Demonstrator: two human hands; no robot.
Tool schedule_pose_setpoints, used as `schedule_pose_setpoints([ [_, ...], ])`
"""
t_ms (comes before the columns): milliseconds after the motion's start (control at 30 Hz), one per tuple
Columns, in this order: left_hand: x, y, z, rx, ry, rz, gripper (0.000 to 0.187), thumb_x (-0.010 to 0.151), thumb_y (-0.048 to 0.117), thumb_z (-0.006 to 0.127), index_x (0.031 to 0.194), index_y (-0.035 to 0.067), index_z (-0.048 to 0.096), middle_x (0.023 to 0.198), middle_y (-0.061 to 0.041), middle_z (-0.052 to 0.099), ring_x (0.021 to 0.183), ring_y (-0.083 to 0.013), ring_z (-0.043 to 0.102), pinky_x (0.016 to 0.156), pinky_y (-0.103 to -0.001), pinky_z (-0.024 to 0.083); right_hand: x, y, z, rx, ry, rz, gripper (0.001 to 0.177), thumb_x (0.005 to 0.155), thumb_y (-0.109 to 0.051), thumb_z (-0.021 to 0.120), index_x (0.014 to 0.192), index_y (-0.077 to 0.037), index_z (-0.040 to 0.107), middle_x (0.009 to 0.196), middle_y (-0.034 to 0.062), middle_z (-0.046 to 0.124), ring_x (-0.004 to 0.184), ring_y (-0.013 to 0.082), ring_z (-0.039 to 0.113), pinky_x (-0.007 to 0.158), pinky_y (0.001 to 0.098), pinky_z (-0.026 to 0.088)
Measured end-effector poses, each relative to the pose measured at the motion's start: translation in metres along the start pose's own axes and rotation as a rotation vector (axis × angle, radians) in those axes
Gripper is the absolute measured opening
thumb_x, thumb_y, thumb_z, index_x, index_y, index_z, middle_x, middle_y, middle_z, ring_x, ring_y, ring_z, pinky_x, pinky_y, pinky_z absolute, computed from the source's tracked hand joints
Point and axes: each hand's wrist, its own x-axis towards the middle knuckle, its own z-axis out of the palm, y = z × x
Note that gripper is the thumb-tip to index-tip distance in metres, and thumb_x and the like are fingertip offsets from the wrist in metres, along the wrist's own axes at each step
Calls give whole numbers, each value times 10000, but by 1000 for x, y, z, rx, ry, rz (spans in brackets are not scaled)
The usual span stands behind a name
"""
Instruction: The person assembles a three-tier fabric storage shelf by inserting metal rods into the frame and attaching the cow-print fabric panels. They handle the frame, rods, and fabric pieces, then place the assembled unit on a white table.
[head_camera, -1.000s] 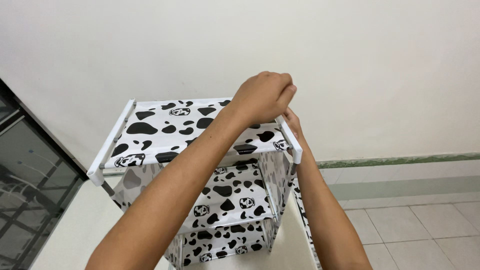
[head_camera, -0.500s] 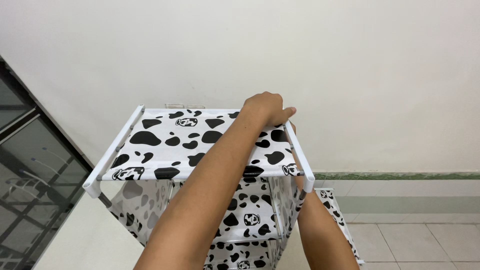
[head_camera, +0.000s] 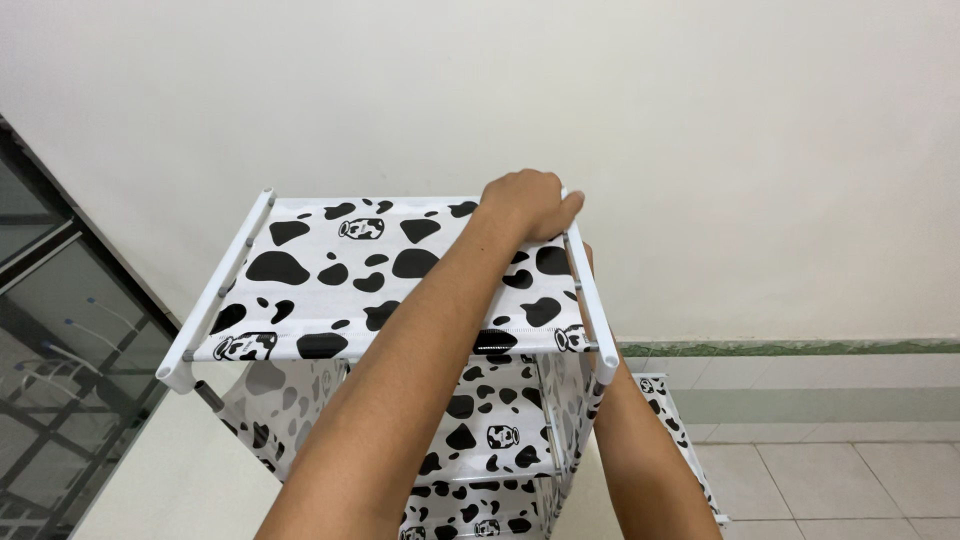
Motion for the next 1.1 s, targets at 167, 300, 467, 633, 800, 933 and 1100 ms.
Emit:
schedule_pose_setpoints([
  [167, 7, -15, -35, -56, 115, 9, 538, 1000, 410, 375, 966, 41, 765, 983, -192, 754, 929, -329, 730, 887, -475, 557, 7, -74, 25, -293, 135, -97, 488, 1071, -438, 440, 1309, -45, 605, 1121, 69, 654, 989, 123, 604, 776, 299, 525],
  [300, 4, -22, -60, -16, 214, 34, 536, 997, 411, 399, 954, 15, 759, 966, -215, 740, 909, -361, 714, 878, -485, 547, -23, -154, 39, -571, 276, -180, 525, 1051, -463, 432, 1314, -40, 599, 1170, 77, 667, 1072, 151, 597, 848, 334, 530],
  [467, -15, -36, -85, 94, 273, 14, 523, 983, 415, 403, 954, 18, 743, 960, -204, 738, 886, -373, 706, 844, -504, 543, -75, -218, 49, -625, 28, -68, 576, 1003, -507, 474, 1327, -43, 584, 1142, 93, 673, 1036, 214, 626, 844, 350, 521],
  [633, -41, -74, -102, 151, 315, -5, 520, 983, 408, 426, 932, -2, 743, 955, -225, 728, 876, -391, 691, 831, -514, 537, -159, -195, 54, -646, -93, -284, 589, 953, -453, 528, 1365, -33, 559, 1279, 88, 621, 1115, 196, 586, 809, 322, 552],
  [800, -58, -92, -96, 188, 284, -97, 506, 992, 390, 416, 897, 3, 728, 891, -201, 727, 814, -372, 691, 775, -516, 549, -191, -149, 58, -949, 92, -232, 438, 1025, -246, 622, 1385, 1, 585, 950, 153, 627, 818, 183, 559, 699, 351, 480],
  [933, -63, -92, -95, 207, 292, -90, 516, 1000, 388, 414, 861, -1, 723, 851, -197, 721, 774, -367, 686, 743, -513, 553, -189, -139, 43, -782, 346, 11, 418, 1088, -127, 519, 1467, -38, 671, 709, 173, 573, 521, 194, 415, 487, 411, 345],
  [1100, -66, -96, -99, 215, 322, -69, 507, 993, 384, 425, 826, 1, 713, 802, -192, 703, 729, -369, 676, 720, -510, 553, -186, -158, 3, -940, 376, -185, 409, 1046, -170, 534, 1413, -4, 608, 958, 119, 721, 793, 177, 636, 703, 331, 501],
])
